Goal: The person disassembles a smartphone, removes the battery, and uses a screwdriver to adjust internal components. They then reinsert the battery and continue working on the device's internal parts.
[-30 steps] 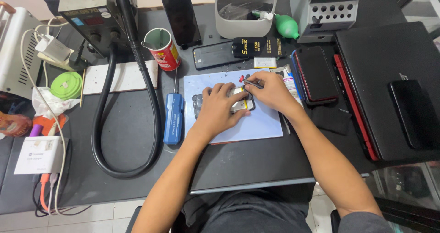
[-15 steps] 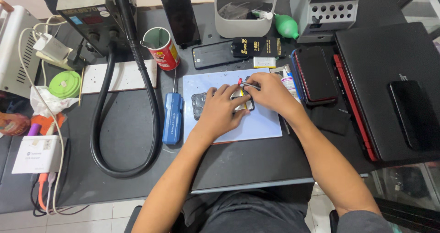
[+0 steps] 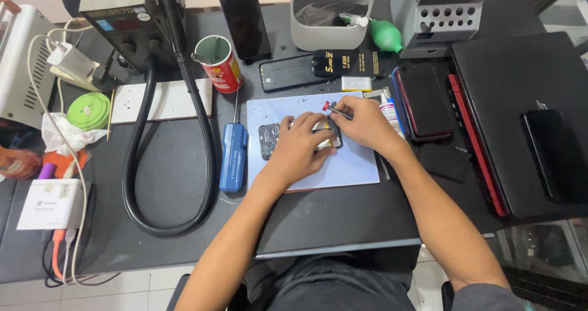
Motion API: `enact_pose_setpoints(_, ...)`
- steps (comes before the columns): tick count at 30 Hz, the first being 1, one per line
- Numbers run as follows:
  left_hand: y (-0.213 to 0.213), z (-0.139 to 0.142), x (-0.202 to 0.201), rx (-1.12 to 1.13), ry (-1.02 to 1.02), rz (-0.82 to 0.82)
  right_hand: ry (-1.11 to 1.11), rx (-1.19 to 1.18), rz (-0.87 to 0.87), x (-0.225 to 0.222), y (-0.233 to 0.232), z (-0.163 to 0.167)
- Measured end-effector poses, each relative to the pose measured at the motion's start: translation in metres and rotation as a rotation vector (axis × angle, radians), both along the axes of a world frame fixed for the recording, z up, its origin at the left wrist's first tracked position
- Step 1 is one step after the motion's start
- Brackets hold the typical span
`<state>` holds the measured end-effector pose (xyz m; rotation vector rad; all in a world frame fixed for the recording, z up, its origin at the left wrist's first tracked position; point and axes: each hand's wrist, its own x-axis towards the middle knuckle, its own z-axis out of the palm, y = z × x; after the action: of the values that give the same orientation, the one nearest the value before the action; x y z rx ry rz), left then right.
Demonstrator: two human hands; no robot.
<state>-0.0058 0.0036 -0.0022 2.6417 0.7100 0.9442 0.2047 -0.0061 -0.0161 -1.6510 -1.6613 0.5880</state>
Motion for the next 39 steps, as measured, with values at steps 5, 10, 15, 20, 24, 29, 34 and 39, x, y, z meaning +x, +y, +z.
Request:
enact_pose_setpoints(5, 0.001, -0.011, 0.008, 0.103, -0.063, 0.082, 0.041, 0.039, 0.040, 0.001, 0.000, -0.001)
enact_pose_setpoints(10, 0.005, -0.017, 0.011, 0.196, -0.073, 0.207, 0.065, 0.011, 0.051, 0.005, 0.004, -0.005)
enact_pose_setpoints(15, 0.005, -0.015, 0.012, 0.231, -0.101, 0.189, 0.143, -0.062, 0.035, 0.004, 0.005, -0.006)
enact_pose_setpoints(20, 0.004, -0.016, 0.016, 0.264, -0.114, 0.179, 0.171, -0.094, 0.020, 0.003, 0.003, -0.003)
enact_pose_setpoints(24, 0.005, -0.020, 0.015, 0.227, -0.097, 0.089, 0.138, -0.085, 0.021, 0.002, 0.003, -0.003)
enact_pose_setpoints(29, 0.006, -0.024, 0.014, 0.265, -0.047, 0.086, 0.127, -0.067, 0.008, 0.002, 0.005, -0.002)
enact_pose_setpoints(34, 0.006, -0.024, 0.016, 0.276, -0.055, 0.106, 0.141, -0.071, -0.020, -0.001, 0.002, 0.000)
enact_pose_setpoints(39, 0.004, -0.019, 0.012, 0.072, -0.129, 0.144, 0.148, -0.009, 0.037, -0.002, 0.001, 0.003)
